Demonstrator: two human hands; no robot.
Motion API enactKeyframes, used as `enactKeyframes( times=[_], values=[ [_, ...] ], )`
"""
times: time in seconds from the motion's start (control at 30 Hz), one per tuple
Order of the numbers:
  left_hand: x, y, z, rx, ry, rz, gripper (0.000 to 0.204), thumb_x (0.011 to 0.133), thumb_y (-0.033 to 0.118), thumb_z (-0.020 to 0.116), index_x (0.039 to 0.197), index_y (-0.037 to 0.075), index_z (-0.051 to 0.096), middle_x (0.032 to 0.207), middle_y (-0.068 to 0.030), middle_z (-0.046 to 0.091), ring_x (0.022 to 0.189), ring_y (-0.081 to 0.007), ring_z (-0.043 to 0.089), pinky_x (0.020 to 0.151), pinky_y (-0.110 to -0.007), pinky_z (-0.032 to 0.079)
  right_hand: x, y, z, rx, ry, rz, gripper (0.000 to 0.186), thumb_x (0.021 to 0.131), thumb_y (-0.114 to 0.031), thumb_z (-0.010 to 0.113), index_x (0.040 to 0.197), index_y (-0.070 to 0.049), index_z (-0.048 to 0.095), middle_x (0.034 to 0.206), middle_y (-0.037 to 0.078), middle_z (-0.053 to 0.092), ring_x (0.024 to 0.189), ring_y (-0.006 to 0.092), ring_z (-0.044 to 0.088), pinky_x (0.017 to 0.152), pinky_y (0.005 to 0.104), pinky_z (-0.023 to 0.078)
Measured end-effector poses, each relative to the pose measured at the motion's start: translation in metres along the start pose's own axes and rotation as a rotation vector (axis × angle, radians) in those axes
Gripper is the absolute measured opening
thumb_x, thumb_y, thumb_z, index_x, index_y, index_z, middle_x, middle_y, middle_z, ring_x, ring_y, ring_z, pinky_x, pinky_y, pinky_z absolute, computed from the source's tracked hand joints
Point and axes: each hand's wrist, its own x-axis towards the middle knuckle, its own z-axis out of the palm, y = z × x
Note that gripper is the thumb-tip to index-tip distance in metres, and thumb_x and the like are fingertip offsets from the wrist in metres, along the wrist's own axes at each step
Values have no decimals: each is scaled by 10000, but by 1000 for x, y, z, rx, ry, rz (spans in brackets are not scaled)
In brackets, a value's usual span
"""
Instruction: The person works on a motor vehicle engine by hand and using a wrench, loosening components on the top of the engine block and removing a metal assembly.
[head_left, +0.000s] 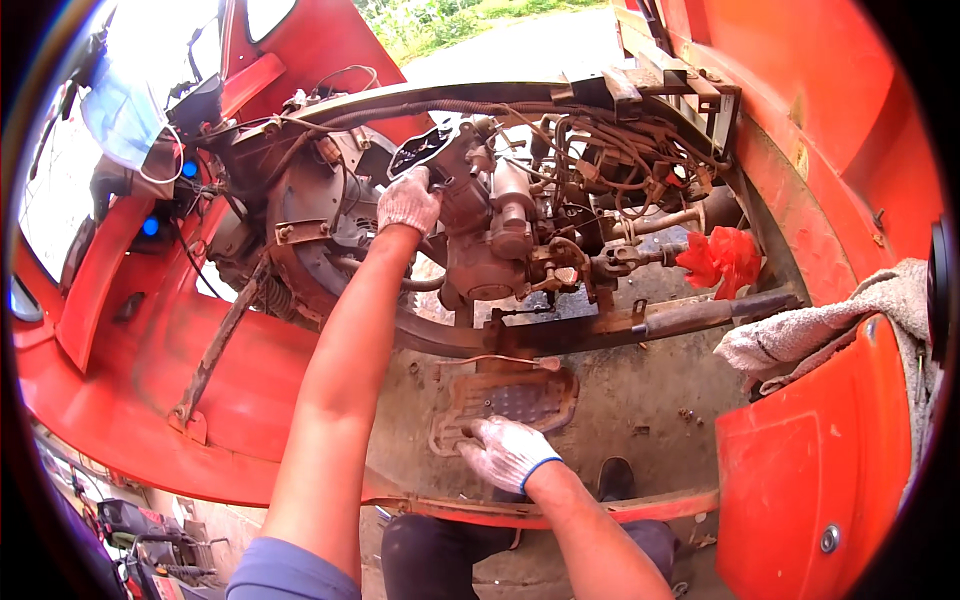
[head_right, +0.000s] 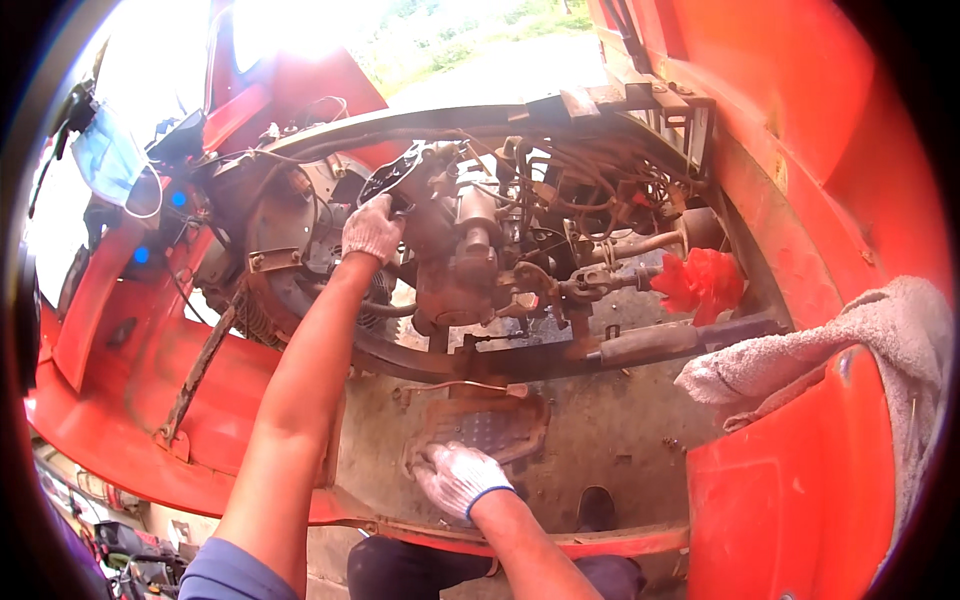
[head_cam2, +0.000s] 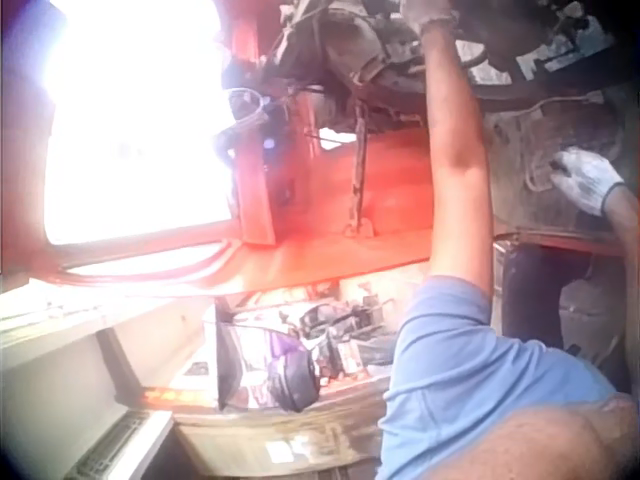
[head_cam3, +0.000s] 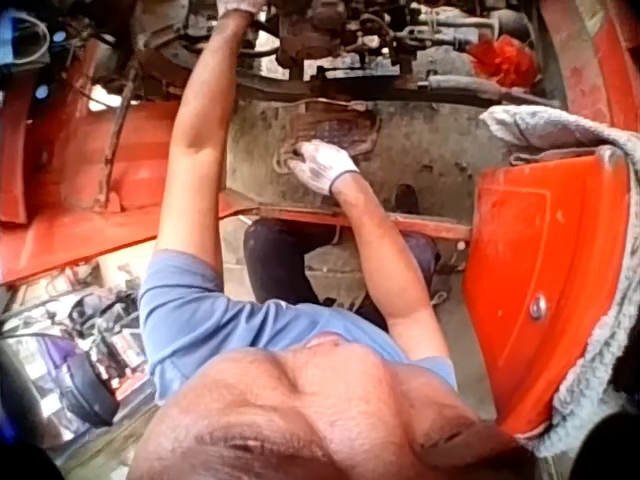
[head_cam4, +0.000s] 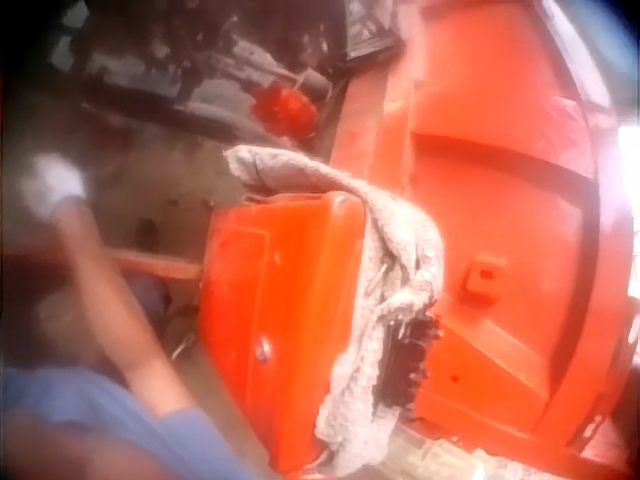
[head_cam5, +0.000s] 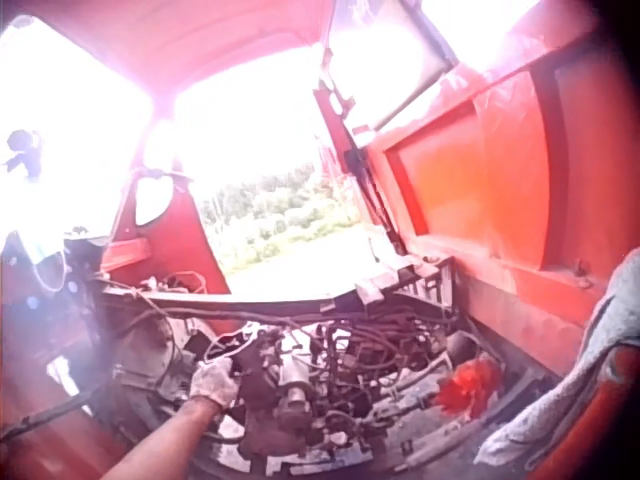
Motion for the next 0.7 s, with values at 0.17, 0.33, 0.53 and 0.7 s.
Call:
enactKeyframes(
  times=[0.17, 0.33, 0.53, 0.7],
  values=[
    [7, -5, -3, 51, 26, -29, 318, 931, 361, 693, 1062, 72, 710, 1058, -231, 750, 1053, -432, 711, 918, -533, 561, -2, -7, -5, -5, -15, -2, 485, 992, -436, 579, 1257, -56, 723, 1157, 260, 728, 1111, 428, 686, 982, 488, 542],
    [-2, -4, -3, -30, 9, -25, 332, 909, 369, 702, 1062, 74, 697, 1085, -228, 745, 1069, -434, 703, 935, -534, 552, 0, -7, -7, -16, -32, 23, 482, 987, -417, 576, 1267, -55, 726, 1183, 259, 727, 1130, 424, 685, 992, 479, 540],
    [2, 0, -3, 6, -9, -79, 359, 938, 391, 685, 1109, 75, 692, 1133, -224, 733, 1093, -435, 689, 941, -533, 541, 0, -6, -7, -10, -25, 10, 479, 983, -411, 579, 1259, -49, 730, 1177, 269, 725, 1120, 435, 685, 988, 481, 541],
    [-6, -7, 0, -158, 41, 0, 389, 917, 405, 701, 1120, 73, 705, 1147, -212, 741, 1115, -419, 689, 954, -513, 543, 0, -3, -1, -11, -1, 14, 471, 983, -400, 583, 1255, -46, 731, 1164, 263, 730, 1112, 433, 687, 983, 480, 543]
  ],
)
